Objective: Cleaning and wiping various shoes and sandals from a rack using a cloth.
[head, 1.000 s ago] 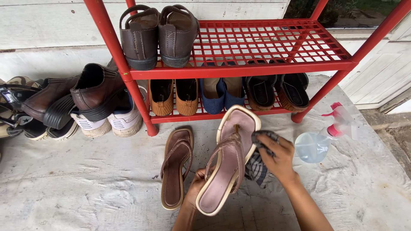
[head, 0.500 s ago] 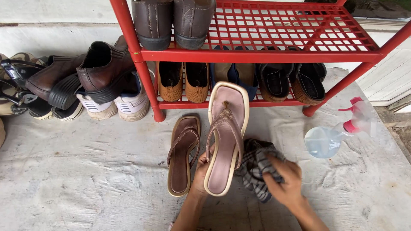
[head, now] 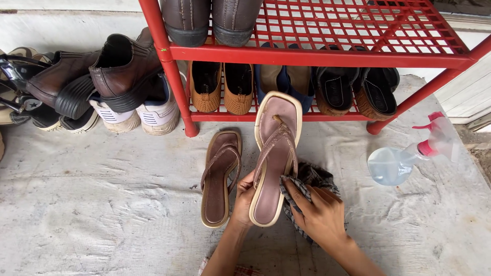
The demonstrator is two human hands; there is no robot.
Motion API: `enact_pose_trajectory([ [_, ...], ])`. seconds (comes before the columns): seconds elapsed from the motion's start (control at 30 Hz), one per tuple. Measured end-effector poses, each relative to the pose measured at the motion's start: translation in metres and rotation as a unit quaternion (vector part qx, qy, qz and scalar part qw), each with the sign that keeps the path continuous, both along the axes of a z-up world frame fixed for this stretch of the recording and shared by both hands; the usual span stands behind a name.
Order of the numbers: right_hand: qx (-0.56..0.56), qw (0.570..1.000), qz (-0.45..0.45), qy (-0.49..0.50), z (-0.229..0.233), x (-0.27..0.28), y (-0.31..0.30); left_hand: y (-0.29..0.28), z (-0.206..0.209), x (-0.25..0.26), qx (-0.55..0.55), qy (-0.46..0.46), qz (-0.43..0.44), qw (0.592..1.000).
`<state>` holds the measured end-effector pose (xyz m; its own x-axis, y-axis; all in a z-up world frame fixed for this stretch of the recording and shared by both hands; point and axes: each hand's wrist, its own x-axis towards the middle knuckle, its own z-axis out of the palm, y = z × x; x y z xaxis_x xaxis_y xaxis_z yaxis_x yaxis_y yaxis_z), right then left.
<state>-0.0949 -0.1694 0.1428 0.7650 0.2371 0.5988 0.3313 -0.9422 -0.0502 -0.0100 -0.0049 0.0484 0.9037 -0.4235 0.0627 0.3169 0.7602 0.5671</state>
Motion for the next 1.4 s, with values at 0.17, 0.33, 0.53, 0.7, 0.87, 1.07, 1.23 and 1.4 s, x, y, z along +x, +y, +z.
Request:
enact_pose_trajectory([
  [0.17,0.028,0.998,0.043,0.025,-0.027,-0.02,0.004,-0.003,-0.012,0.002,-0.02,0.015,0.013,1.0],
  [0.33,0.084,0.989,0.094,0.075,-0.048,-0.035,0.009,-0.001,-0.007,0.004,0.01,0.035,0.047,0.998],
  [0.53,0.221,0.947,0.178,0.149,-0.065,-0.031,0.004,-0.002,0.0,0.002,0.031,0.042,0.073,0.996],
  [0.7,0.237,0.927,0.215,0.195,-0.062,-0.019,0.008,-0.004,0.001,0.002,0.045,0.021,0.098,0.994],
  [0.87,0.277,0.883,0.214,0.313,-0.047,-0.012,0.011,-0.003,0.005,0.004,0.109,-0.032,0.12,0.986],
  [1.07,0.363,0.786,0.228,0.445,-0.075,-0.013,-0.038,-0.011,-0.008,0.003,0.122,-0.091,0.074,0.986],
  [1.23,0.381,0.807,0.145,0.427,-0.05,-0.002,-0.053,-0.007,-0.028,0.007,0.082,-0.037,0.033,0.995],
  [1.4,0.36,0.851,0.068,0.377,-0.017,0.022,-0.043,-0.006,-0.008,0.005,0.119,-0.065,0.04,0.99],
])
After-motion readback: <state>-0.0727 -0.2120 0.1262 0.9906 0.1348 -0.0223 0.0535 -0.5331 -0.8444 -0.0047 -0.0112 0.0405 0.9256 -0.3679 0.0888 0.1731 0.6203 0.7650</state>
